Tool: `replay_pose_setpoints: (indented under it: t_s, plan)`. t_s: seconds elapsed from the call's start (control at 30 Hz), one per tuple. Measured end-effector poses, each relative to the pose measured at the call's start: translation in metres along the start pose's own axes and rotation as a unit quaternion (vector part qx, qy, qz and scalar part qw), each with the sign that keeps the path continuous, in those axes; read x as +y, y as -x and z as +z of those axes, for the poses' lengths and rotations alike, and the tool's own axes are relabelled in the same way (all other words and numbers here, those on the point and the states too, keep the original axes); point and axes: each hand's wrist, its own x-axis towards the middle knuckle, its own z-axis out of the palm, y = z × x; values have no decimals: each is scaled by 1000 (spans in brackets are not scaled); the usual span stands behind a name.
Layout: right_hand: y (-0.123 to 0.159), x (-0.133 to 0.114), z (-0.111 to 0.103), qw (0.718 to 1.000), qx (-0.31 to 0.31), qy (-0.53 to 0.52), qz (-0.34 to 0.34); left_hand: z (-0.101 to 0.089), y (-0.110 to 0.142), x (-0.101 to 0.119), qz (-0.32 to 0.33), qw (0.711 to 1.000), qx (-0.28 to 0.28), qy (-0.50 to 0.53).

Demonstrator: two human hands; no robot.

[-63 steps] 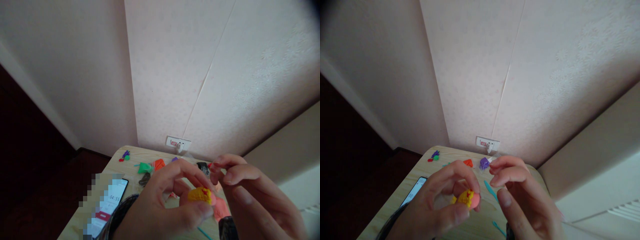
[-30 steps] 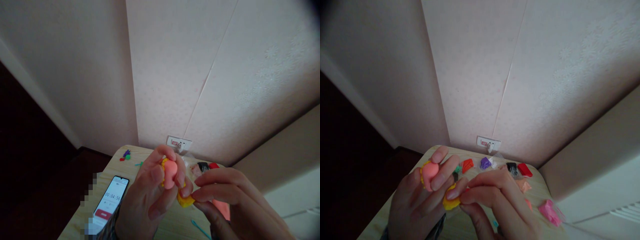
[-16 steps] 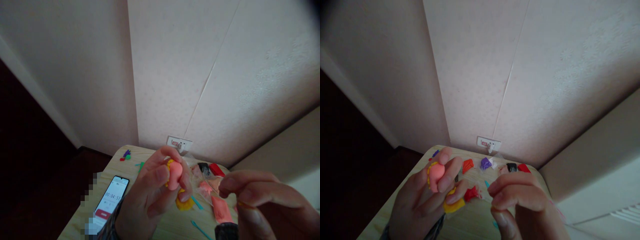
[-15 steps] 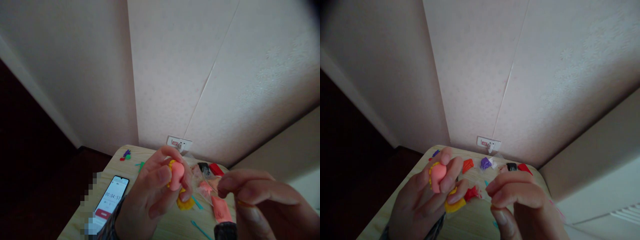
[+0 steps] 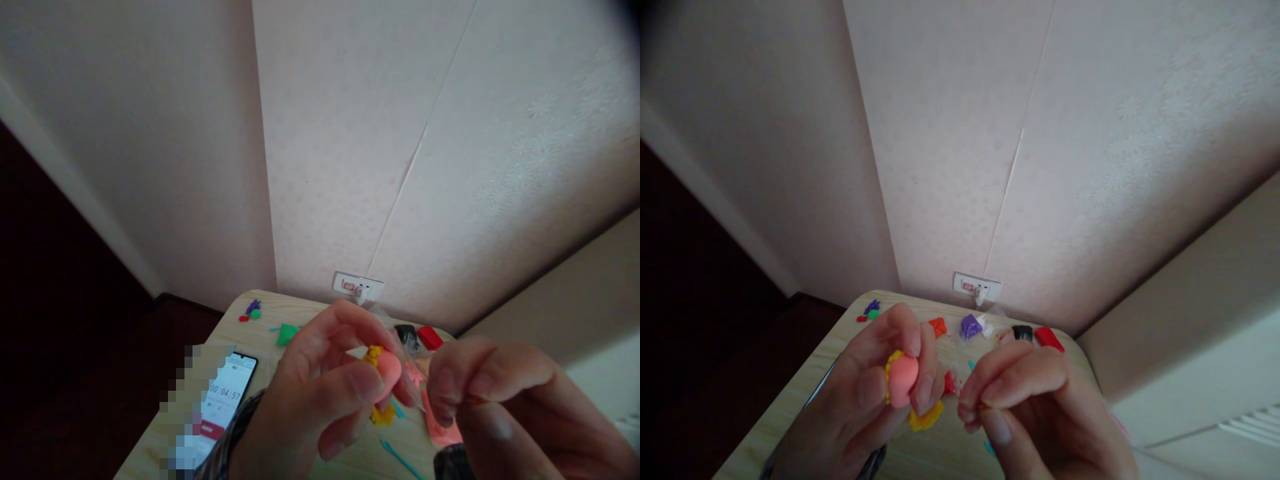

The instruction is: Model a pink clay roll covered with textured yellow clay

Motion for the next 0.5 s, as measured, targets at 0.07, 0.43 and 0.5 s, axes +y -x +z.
replay_pose_setpoints:
  t_s: [0.07, 0.43, 0.5]
  plan:
    - [0, 1, -1, 1000, -14, -17, 10, -1, 0, 0, -6, 1000, -1, -9]
    - [7, 7, -14, 999, -51, -14, 14, -7, 0, -1, -16, 999, -22, -31]
    - [7, 7, -13, 998, -51, -31, 19, -7, -1, -1, -20, 999, -23, -33]
